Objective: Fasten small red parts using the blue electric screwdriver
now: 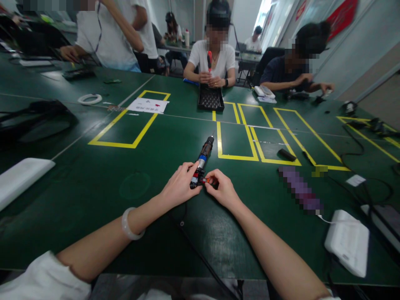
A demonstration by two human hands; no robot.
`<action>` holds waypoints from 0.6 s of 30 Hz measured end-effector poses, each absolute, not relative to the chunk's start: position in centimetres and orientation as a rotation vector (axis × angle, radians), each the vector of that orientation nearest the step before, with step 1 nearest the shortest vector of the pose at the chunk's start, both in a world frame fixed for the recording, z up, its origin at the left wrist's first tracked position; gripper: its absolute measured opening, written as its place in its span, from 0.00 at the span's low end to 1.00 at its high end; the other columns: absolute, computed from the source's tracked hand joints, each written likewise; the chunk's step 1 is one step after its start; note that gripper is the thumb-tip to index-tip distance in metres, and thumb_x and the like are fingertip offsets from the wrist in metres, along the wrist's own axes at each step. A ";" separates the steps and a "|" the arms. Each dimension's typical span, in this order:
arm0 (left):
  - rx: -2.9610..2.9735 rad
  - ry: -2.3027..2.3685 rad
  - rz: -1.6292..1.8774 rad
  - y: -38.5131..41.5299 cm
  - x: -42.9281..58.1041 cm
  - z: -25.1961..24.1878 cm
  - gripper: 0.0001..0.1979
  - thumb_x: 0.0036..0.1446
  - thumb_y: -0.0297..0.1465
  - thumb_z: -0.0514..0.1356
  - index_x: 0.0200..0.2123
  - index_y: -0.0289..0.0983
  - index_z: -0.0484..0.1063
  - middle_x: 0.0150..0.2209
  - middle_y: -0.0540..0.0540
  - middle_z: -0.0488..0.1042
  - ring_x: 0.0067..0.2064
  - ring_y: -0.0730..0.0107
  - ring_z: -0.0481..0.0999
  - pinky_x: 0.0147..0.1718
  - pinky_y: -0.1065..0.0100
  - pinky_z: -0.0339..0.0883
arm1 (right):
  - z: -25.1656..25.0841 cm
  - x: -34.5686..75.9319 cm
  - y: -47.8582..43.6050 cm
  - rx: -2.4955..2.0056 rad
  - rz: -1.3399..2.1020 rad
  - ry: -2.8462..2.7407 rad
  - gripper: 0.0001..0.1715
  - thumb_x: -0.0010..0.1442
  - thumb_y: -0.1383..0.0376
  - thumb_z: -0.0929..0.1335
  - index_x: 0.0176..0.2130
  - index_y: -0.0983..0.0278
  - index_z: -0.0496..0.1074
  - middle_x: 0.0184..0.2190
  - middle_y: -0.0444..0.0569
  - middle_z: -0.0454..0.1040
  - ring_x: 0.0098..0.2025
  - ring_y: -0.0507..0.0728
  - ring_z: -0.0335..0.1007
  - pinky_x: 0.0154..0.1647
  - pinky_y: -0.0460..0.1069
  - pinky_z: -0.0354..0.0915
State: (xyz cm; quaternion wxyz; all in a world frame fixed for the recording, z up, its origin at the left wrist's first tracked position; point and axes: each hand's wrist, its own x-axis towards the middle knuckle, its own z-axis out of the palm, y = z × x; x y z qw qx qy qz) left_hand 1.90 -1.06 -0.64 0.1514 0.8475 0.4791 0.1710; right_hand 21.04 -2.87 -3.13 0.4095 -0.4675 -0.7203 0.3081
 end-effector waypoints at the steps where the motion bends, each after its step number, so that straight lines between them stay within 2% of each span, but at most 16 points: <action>1: 2.432 1.375 0.493 -1.1 1.9 -0.7 0.38 0.53 0.38 0.59 0.67 0.39 0.53 0.55 0.37 0.62 0.53 0.52 0.66 0.52 0.55 0.65 | -3.1 21.0 -2.9 -1.180 0.775 -1.813 0.07 0.54 0.71 0.67 0.35 0.62 0.67 0.31 0.44 0.67 0.32 0.53 0.65 0.34 0.48 0.62; 18: 2.431 1.418 0.475 -1.2 1.9 -0.8 0.39 0.54 0.39 0.59 0.67 0.38 0.52 0.56 0.38 0.61 0.52 0.53 0.66 0.50 0.56 0.67 | -3.2 21.1 -3.0 -1.184 0.690 -1.856 0.07 0.56 0.71 0.67 0.38 0.62 0.69 0.33 0.45 0.69 0.34 0.53 0.67 0.36 0.47 0.64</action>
